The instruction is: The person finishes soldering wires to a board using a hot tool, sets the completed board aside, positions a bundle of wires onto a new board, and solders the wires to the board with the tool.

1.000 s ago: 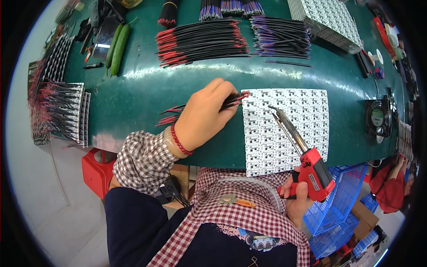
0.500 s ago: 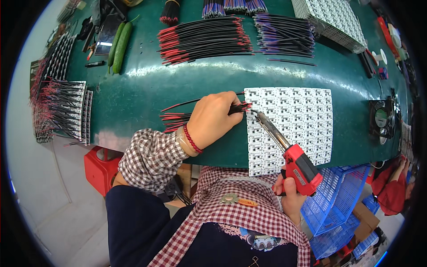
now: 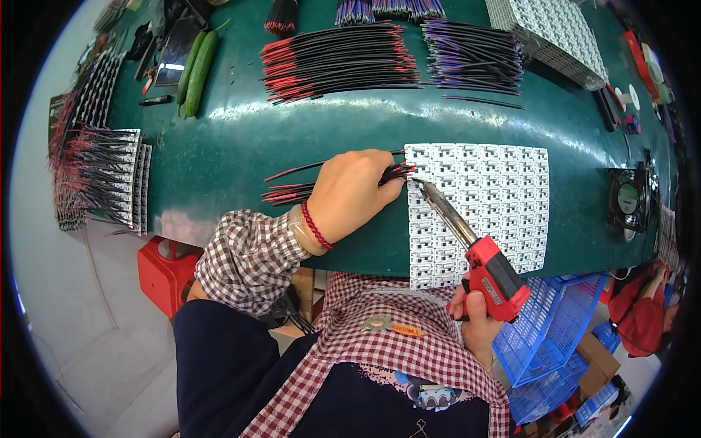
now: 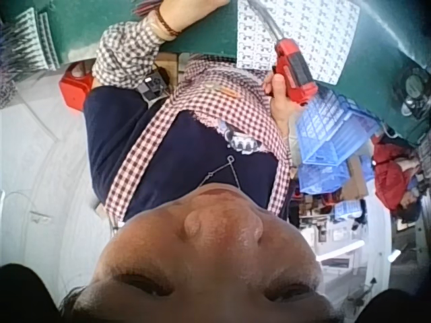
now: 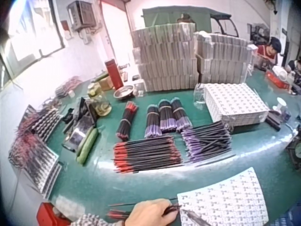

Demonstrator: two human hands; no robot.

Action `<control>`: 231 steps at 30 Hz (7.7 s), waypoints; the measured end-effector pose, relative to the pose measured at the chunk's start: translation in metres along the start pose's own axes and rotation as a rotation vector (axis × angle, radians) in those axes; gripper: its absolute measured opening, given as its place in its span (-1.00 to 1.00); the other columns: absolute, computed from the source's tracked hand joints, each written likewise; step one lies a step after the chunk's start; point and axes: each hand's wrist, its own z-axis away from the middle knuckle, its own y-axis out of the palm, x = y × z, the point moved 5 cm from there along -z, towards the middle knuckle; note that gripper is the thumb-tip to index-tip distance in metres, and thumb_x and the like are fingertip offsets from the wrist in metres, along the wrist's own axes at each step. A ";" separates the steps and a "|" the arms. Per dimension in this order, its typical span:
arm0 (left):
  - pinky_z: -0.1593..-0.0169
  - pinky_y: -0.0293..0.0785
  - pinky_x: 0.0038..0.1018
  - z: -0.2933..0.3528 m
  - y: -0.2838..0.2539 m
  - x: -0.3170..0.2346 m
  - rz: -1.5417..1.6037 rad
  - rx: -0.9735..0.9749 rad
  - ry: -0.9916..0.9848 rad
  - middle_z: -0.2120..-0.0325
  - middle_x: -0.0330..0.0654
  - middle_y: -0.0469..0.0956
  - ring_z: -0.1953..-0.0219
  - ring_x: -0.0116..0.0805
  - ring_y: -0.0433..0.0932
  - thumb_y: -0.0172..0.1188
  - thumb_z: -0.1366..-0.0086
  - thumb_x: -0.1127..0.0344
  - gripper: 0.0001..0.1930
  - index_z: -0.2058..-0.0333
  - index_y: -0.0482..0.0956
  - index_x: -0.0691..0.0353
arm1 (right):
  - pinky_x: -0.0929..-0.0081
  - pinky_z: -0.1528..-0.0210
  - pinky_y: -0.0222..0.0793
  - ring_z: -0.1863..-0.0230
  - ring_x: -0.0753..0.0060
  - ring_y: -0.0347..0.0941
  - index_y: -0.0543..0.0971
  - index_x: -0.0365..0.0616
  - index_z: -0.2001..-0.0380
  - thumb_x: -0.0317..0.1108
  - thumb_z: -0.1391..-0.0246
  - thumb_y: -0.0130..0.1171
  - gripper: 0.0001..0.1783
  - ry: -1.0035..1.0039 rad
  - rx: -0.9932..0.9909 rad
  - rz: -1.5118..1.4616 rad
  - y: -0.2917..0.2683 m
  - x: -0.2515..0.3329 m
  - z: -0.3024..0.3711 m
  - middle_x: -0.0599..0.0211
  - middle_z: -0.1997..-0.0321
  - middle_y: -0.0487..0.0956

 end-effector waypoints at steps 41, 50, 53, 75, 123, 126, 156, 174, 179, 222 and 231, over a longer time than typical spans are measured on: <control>0.37 0.42 -0.20 0.000 0.003 0.000 -0.064 -0.024 0.068 0.53 0.07 0.53 0.48 0.04 0.52 0.24 -0.04 0.28 -0.77 0.44 0.53 0.37 | 0.60 0.57 0.24 0.64 0.55 0.30 0.37 -0.32 0.00 0.02 -0.16 0.05 -0.41 -0.119 -0.111 0.130 -0.006 0.002 0.007 0.29 0.58 0.45; 0.35 0.42 -0.17 -0.012 0.000 0.003 0.038 0.085 0.167 0.61 0.05 0.52 0.49 0.03 0.52 0.21 -0.04 0.30 -0.81 0.47 0.56 0.33 | 0.60 0.57 0.24 0.63 0.56 0.31 0.40 -0.31 0.12 -0.07 -0.18 0.05 -0.54 -0.101 0.001 0.120 0.000 -0.002 0.002 0.31 0.59 0.44; 0.34 0.42 -0.20 -0.013 0.000 0.002 0.017 0.141 0.142 0.52 0.08 0.54 0.44 0.07 0.51 0.23 -0.05 0.30 -0.79 0.39 0.57 0.34 | 0.60 0.55 0.17 0.60 0.63 0.26 0.44 -0.22 0.48 -0.12 -0.18 0.07 -0.64 -0.016 -0.026 0.106 0.004 0.001 0.001 0.45 0.61 0.38; 0.38 0.42 -0.32 0.005 -0.012 0.005 0.113 -0.098 0.158 0.51 0.06 0.51 0.47 -0.01 0.53 0.15 -0.13 0.44 -0.82 0.28 0.41 0.34 | 0.59 0.62 0.24 0.71 0.57 0.24 0.35 -0.34 0.05 -0.05 -0.16 0.05 -0.47 -0.176 -0.124 0.028 -0.012 0.000 0.016 0.25 0.61 0.43; 0.39 0.42 -0.27 0.008 0.010 -0.003 0.137 0.049 0.122 0.55 0.06 0.52 0.49 0.02 0.52 0.19 -0.05 0.39 -0.82 0.36 0.57 0.36 | 0.59 0.51 0.21 0.56 0.64 0.28 0.48 -0.21 0.46 -0.25 -0.16 0.08 -0.76 -0.019 0.036 0.116 -0.009 -0.014 0.015 0.45 0.57 0.42; 0.37 0.43 -0.27 0.010 0.008 -0.004 0.126 0.053 0.120 0.53 0.05 0.53 0.47 0.02 0.52 0.18 -0.05 0.40 -0.82 0.35 0.57 0.36 | 0.59 0.51 0.21 0.56 0.63 0.29 0.47 -0.23 0.45 -0.21 -0.17 0.08 -0.72 -0.081 0.064 0.178 -0.009 -0.014 0.017 0.44 0.56 0.43; 0.43 0.40 -0.32 0.031 0.017 -0.012 0.162 -0.035 0.082 0.52 0.02 0.50 0.52 -0.05 0.50 0.26 0.02 0.45 -0.78 0.38 0.46 0.38 | 0.61 0.55 0.24 0.60 0.59 0.30 0.41 -0.32 0.16 -0.10 -0.13 0.10 -0.55 -0.124 -0.015 0.032 -0.029 -0.032 0.035 0.29 0.53 0.47; 0.46 0.37 -0.25 0.028 0.017 -0.014 -0.012 -0.036 0.079 0.58 0.00 0.48 0.53 0.00 0.49 0.26 -0.02 0.31 -0.79 0.50 0.47 0.34 | 0.60 0.49 0.22 0.54 0.61 0.30 0.49 -0.25 0.42 -0.23 -0.15 0.09 -0.74 -0.069 0.034 0.040 -0.021 -0.028 0.029 0.42 0.55 0.44; 0.46 0.37 -0.25 0.026 0.019 -0.014 -0.017 -0.037 0.073 0.58 -0.01 0.48 0.52 -0.01 0.49 0.25 -0.03 0.30 -0.79 0.51 0.47 0.33 | 0.61 0.48 0.20 0.54 0.62 0.28 0.49 -0.25 0.42 -0.30 -0.14 0.09 -0.79 -0.052 0.045 0.064 -0.025 -0.037 0.026 0.44 0.55 0.42; 0.37 0.42 -0.41 0.048 -0.005 -0.033 0.044 -0.180 0.200 0.45 -0.06 0.48 0.43 -0.14 0.51 0.21 -0.05 0.53 -0.84 0.35 0.46 0.31 | 0.62 0.49 0.26 0.54 0.58 0.33 0.45 -0.31 0.27 -0.05 -0.11 0.13 -0.55 -0.158 -0.115 -0.061 -0.036 -0.025 0.051 0.32 0.50 0.46; 0.45 0.40 -0.37 0.047 0.026 -0.019 0.103 -0.044 0.087 0.53 -0.05 0.49 0.53 -0.11 0.50 0.25 -0.02 0.44 -0.83 0.43 0.46 0.34 | 0.61 0.44 0.26 0.51 0.62 0.32 0.48 -0.26 0.30 -0.18 -0.15 0.09 -0.70 -0.049 -0.008 -0.003 -0.037 -0.039 0.053 0.38 0.48 0.47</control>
